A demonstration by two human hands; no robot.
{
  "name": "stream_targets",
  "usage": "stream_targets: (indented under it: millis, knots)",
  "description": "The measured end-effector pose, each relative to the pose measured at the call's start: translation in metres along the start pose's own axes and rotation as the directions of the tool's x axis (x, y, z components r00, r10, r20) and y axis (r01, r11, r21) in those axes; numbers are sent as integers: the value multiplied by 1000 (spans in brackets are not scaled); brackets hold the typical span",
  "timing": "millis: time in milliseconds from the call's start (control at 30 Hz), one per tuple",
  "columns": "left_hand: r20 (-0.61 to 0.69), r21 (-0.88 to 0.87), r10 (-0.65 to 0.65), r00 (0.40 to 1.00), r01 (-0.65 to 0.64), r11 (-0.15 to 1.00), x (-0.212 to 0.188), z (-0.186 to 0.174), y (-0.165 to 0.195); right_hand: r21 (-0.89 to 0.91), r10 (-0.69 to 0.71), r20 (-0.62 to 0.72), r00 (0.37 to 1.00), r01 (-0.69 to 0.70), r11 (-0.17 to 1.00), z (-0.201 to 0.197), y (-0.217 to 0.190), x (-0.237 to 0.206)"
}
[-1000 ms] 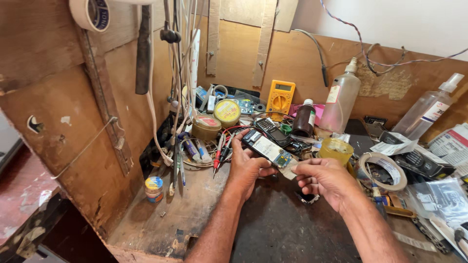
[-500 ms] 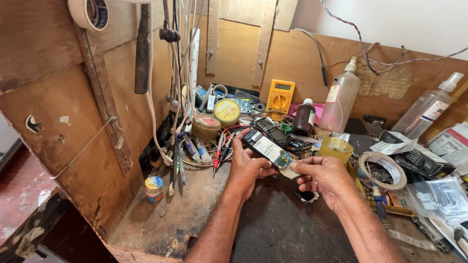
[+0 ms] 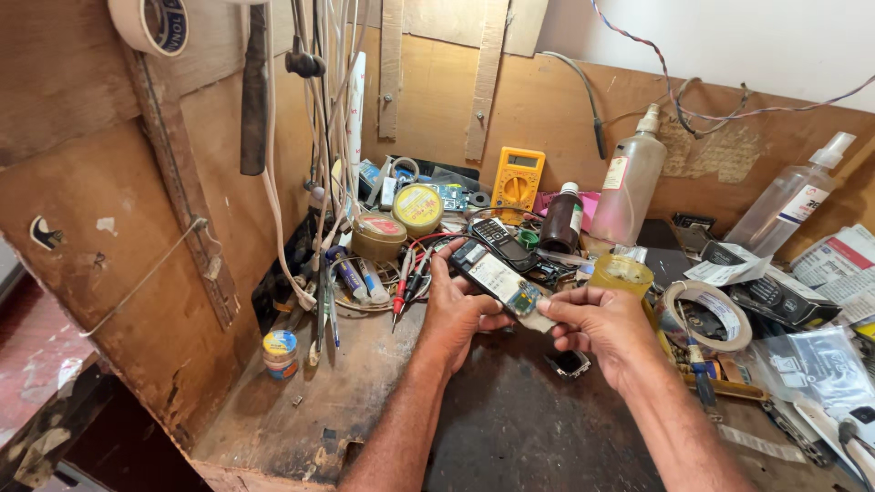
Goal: The person disassembles a small black electronic device, removes the back cover, and uses a metal prying tool to separate internal components. They then reassemble the device by placing the back cover back on and pressing it into place.
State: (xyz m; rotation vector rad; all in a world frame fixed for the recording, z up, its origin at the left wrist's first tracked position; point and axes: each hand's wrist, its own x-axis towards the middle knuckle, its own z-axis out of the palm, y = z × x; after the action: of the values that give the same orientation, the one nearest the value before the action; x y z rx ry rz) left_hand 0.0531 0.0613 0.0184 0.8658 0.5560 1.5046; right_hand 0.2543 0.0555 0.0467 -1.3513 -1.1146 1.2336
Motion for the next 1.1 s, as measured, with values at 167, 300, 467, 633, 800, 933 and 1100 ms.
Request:
stream_targets:
  millis: [167,300,467,633,800,933,1100]
  knots:
    - [-26,26,-51,998,52,998,-1,1,2,12,-64,-24,998,64,998,7,6,-3]
    - [-32,32,-56,998,57,998,-1,0,2,61,-54,-15,998,55,997,7,7,-8]
    - [-7,3,-33,999,33,999,0,0,-1,17,-105,-70,992,106,994,4,12,-12]
    - [27,38,-33,999,32,999,-1,0,-3,21,-130,-84,988,132,991,0,22,-14]
    - [62,15,-53,997,52,999,-3,0,-4,110,-33,-45,998,38,993,-7,24,-15]
    - [49,14,-73,996,73,997,-1,-2,-5,94,-28,-60,998,33,995,-9,26,-14]
    - [-33,16,-144,989,145,989,2,-5,-9,82,-11,-52,999,15,997,-11,28,-10]
